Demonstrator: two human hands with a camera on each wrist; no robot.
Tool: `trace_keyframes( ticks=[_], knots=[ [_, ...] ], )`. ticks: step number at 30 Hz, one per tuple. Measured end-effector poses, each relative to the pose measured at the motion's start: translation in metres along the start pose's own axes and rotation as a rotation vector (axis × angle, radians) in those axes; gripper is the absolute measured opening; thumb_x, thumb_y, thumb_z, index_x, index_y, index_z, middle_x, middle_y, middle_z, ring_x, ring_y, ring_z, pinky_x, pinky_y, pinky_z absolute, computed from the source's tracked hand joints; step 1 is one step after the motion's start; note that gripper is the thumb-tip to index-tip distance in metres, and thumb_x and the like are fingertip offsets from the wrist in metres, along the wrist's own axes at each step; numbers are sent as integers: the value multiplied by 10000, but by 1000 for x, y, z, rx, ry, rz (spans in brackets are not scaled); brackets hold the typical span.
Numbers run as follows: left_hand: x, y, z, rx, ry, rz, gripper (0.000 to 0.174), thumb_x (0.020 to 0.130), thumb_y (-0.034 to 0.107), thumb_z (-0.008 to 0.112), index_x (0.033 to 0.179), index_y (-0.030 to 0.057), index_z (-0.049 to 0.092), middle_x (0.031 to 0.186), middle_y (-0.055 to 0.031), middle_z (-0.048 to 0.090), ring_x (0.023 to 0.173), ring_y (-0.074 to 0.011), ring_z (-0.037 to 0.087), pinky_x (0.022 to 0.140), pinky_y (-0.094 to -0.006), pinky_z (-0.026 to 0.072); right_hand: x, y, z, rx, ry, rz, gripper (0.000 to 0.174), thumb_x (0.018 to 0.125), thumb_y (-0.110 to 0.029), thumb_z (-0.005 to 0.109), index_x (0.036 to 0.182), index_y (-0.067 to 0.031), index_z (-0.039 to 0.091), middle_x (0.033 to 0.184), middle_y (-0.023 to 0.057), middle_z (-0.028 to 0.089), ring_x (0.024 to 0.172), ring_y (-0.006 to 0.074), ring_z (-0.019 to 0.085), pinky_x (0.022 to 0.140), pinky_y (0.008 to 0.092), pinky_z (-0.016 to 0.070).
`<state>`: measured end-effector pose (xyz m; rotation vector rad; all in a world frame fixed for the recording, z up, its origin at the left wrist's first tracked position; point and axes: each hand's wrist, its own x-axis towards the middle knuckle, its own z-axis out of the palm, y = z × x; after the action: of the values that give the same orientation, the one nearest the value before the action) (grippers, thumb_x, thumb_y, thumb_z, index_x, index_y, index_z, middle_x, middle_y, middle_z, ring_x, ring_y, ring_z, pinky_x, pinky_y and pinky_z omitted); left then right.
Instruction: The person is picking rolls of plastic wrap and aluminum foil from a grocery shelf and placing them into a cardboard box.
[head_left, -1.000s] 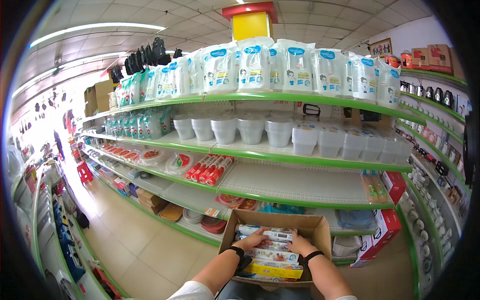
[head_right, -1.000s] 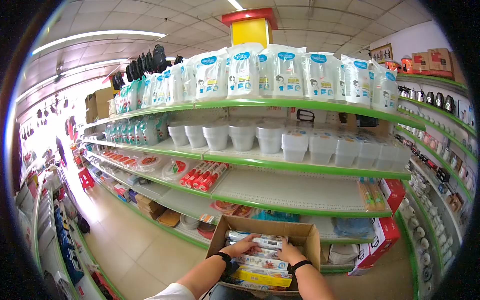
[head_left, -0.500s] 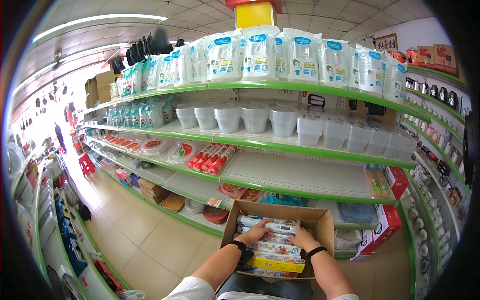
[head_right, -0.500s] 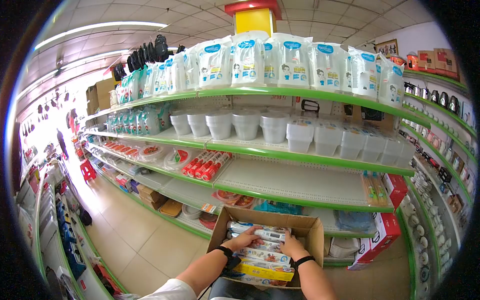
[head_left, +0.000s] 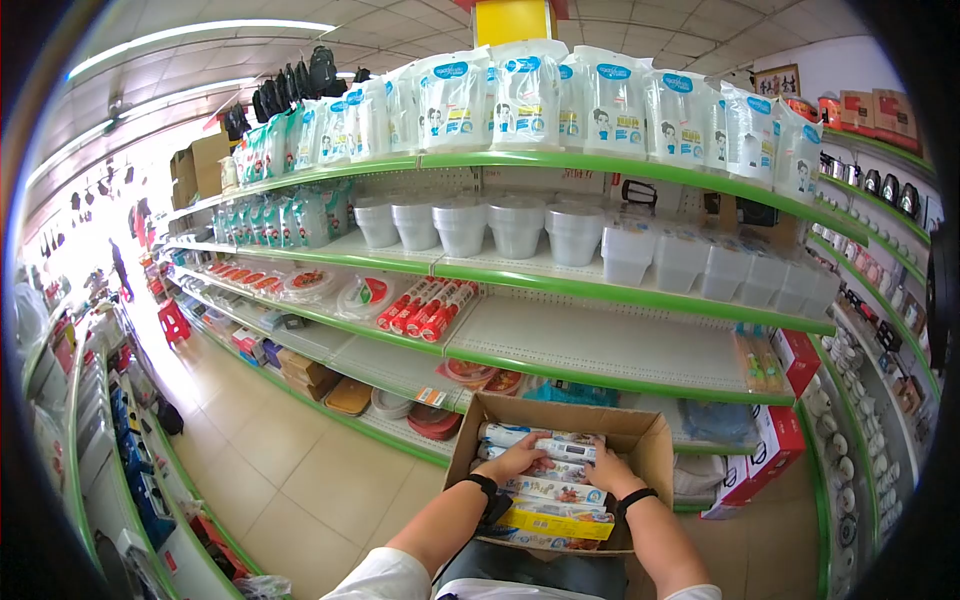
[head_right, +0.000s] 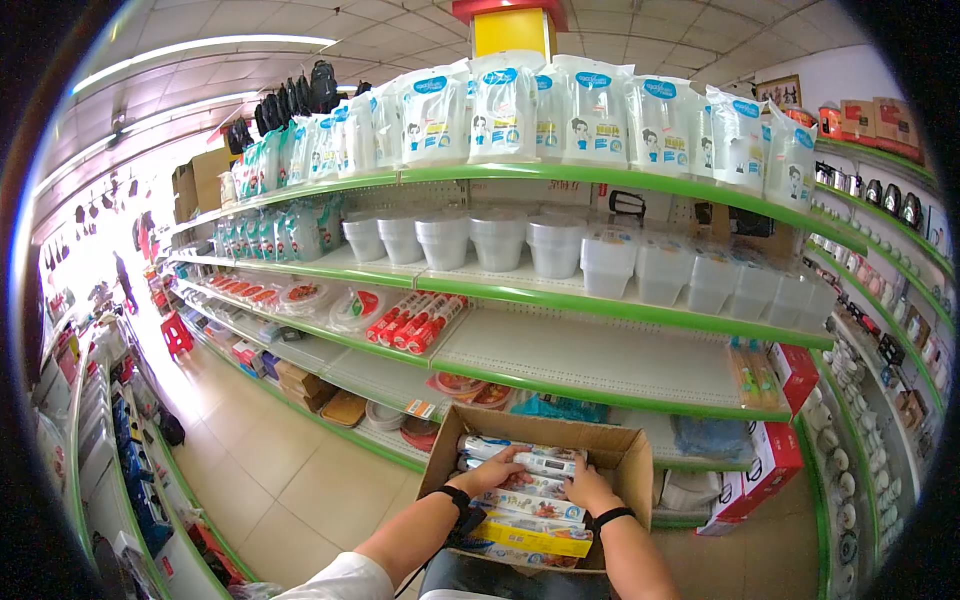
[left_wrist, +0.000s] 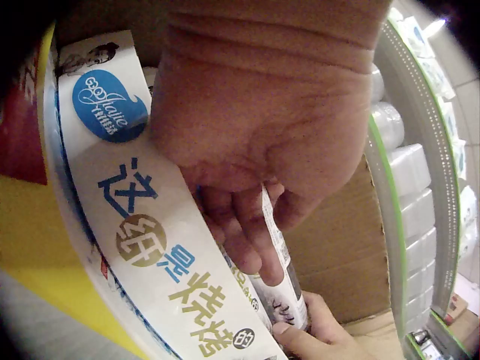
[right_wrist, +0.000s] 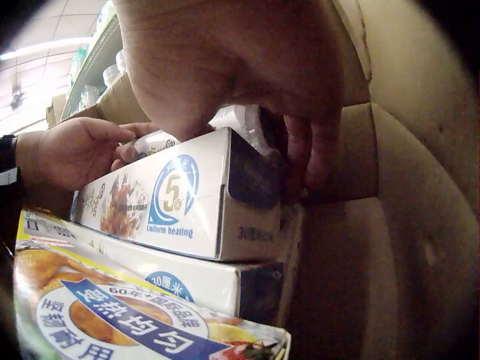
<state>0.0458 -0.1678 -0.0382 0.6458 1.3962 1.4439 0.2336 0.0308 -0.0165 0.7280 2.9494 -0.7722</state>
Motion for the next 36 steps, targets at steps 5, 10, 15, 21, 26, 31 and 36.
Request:
trace_keyframes(
  ticks=[5, 10, 15, 21, 26, 31, 36],
  knots=[
    [8, -7, -5, -14, -9, 3, 517, 1054, 128, 555, 1538, 211, 393, 999, -81, 776, 762, -104, 661, 623, -251, 504, -1, -4, -2, -7, -5, 16, 823, 940, -310, 646, 1606, -56, 234, 1393, 378, 542, 1245, 519, 583, 1080, 522, 477],
    [7, -5, -3, -14, 2, -7, 513, 1050, 127, 561, 1531, 207, 399, 997, -80, 777, 761, -103, 660, 621, -252, 506, -1, -5, -3, -17, -10, 15, 827, 940, -311, 645, 1607, -53, 231, 1395, 375, 543, 1249, 515, 583, 1080, 523, 476],
    [4, -3, -3, 6, 3, -20, 518, 1066, 134, 555, 1553, 184, 387, 1024, -81, 765, 811, -97, 655, 720, -257, 544, -1, -6, -3, -21, -14, 25, 824, 940, -314, 645, 1605, -48, 239, 1393, 375, 547, 1265, 514, 572, 1090, 516, 469],
    [4, -2, -3, -14, -4, -22, 504, 1068, 136, 559, 1543, 181, 397, 1014, -78, 765, 804, -101, 658, 725, -261, 547, 3, 0, 2, -6, -5, 22, 826, 939, -331, 647, 1605, -53, 245, 1402, 371, 546, 1284, 509, 564, 1108, 521, 449],
    [4, 2, -2, -6, 0, -22, 514, 1062, 148, 569, 1546, 178, 396, 1001, -65, 765, 799, -98, 659, 706, -257, 542, 2, -2, 0, -13, -9, 19, 830, 937, -335, 651, 1604, -55, 245, 1407, 363, 550, 1294, 507, 558, 1126, 534, 417],
    [2, 5, -1, 9, 4, -28, 533, 1061, 154, 571, 1558, 176, 380, 1001, -63, 768, 798, -95, 661, 683, -246, 535, 1, -5, -3, -19, -7, 15, 823, 938, -335, 650, 1600, -56, 249, 1404, 363, 552, 1291, 509, 558, 1123, 538, 417],
    [5, 4, -2, 14, -5, -23, 538, 1063, 163, 574, 1562, 175, 372, 1010, -66, 769, 795, -94, 661, 673, -237, 532, 1, -5, -4, -22, -21, 21, 811, 946, -337, 644, 1598, -56, 253, 1391, 364, 559, 1279, 513, 566, 1115, 537, 429]
  ],
)
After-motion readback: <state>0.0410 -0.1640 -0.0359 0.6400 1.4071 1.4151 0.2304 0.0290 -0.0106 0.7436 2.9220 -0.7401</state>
